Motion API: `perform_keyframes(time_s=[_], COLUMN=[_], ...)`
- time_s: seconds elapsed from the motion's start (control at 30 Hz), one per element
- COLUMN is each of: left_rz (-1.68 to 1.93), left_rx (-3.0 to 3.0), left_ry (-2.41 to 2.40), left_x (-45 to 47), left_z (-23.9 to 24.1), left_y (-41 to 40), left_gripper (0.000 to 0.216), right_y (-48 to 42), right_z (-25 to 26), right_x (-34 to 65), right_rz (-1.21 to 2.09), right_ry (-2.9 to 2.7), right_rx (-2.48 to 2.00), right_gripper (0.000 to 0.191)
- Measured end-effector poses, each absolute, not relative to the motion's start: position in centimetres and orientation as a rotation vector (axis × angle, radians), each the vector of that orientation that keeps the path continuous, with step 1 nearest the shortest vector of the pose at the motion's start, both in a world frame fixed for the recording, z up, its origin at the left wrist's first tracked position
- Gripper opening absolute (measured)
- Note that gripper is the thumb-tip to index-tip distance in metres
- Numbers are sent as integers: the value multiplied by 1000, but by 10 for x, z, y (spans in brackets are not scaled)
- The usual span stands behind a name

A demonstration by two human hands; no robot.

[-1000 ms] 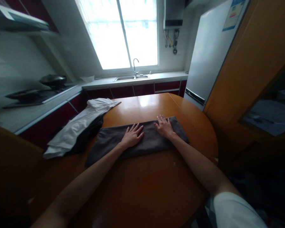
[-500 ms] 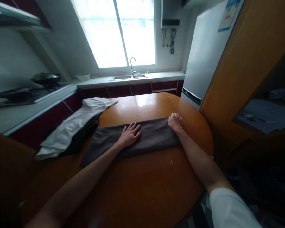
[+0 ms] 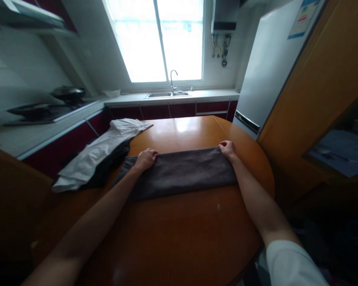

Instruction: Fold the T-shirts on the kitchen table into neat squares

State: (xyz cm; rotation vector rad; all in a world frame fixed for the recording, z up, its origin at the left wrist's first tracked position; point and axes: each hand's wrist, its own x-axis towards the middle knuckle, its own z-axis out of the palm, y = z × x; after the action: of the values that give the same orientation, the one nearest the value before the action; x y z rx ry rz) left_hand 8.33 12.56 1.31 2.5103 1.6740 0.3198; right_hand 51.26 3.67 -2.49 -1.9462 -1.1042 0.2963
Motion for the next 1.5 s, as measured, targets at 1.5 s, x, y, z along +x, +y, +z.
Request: perform_keyframes(time_s=[1.5], left_rz=[195], left_rx=[2245], left_ry=[1847], left_x=[-21], left_z=[48], left_y=[167], left_gripper=[28], right_y=[36], right_z=[-33], right_x=[511], right_rz=[219], right_ry=[-1258], right_rx=[-1891], right_gripper=[21])
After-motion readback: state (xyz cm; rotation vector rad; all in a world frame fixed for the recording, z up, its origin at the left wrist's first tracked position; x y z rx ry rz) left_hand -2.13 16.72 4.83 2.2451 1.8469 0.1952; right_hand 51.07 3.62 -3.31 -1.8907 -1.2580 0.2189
